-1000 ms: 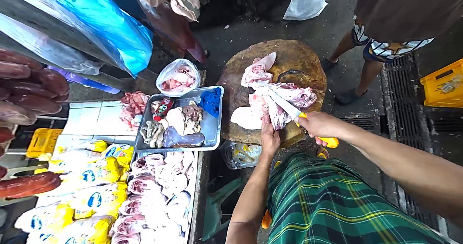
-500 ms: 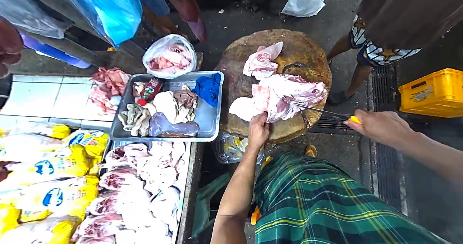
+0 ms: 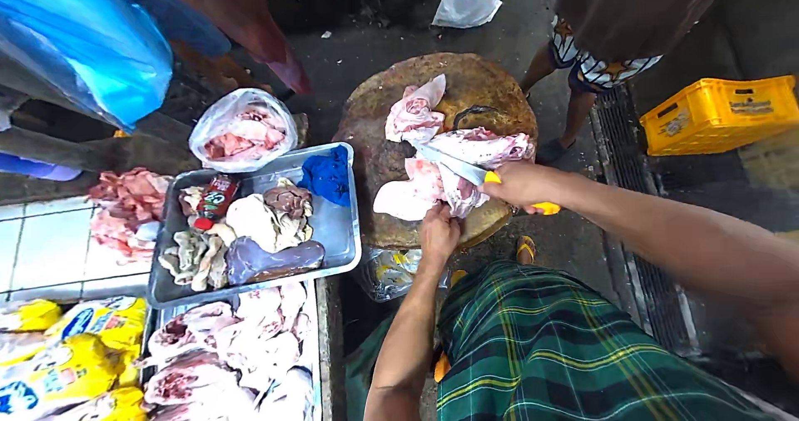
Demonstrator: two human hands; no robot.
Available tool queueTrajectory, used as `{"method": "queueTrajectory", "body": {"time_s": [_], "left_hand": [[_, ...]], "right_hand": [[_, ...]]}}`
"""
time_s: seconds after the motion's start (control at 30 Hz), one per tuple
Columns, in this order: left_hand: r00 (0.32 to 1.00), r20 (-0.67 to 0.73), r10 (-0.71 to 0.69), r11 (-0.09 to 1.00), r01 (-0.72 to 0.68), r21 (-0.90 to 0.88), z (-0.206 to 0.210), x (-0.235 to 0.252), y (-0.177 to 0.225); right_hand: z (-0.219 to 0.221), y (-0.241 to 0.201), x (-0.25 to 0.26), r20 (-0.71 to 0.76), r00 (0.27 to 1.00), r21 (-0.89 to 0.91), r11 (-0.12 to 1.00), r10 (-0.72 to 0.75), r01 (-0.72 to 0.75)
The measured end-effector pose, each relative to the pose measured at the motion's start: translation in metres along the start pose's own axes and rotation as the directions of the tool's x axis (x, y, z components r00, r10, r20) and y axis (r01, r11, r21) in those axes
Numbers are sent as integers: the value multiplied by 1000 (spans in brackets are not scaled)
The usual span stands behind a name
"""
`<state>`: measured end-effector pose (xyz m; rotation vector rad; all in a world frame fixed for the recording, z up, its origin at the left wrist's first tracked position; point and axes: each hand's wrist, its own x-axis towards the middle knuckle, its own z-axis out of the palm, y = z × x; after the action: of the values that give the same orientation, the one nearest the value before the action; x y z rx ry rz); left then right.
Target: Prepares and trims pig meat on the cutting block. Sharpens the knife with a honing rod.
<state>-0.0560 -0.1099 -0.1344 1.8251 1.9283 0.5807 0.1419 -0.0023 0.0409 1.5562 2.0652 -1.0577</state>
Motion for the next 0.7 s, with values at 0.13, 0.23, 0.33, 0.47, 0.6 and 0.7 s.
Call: {"method": "queueTrajectory", "body": {"time_s": [0.13,0.23,0.33,0.47,0.6,0.7], "left_hand": [[991,47,-127,991,128,-28,-54,9,-14],[943,259,-210,973,228,-44,-85,21,-21],[984,93,-152,988,153,-8,-100,43,-32],[971,194,-140,972,97,216,-89,96,-47],[804,542,-245,953,303,-19,-118,93,-22],[735,662,-146,563,612,-556,-118,52,-11]], "right_hand": [[14,93,-34,-225,968,-432,902,-113,5],[20,181,-57,-251,963,-534,844,-99,-53],[21,239,-75,-345,930,-523,849,-125,-80],[41,264,-81,-466,884,-257,952,26,-163],[41,241,-59,-372,877,277,938,304,-208],[23,220,-30,-261,934,431,895,245,-114]]}}
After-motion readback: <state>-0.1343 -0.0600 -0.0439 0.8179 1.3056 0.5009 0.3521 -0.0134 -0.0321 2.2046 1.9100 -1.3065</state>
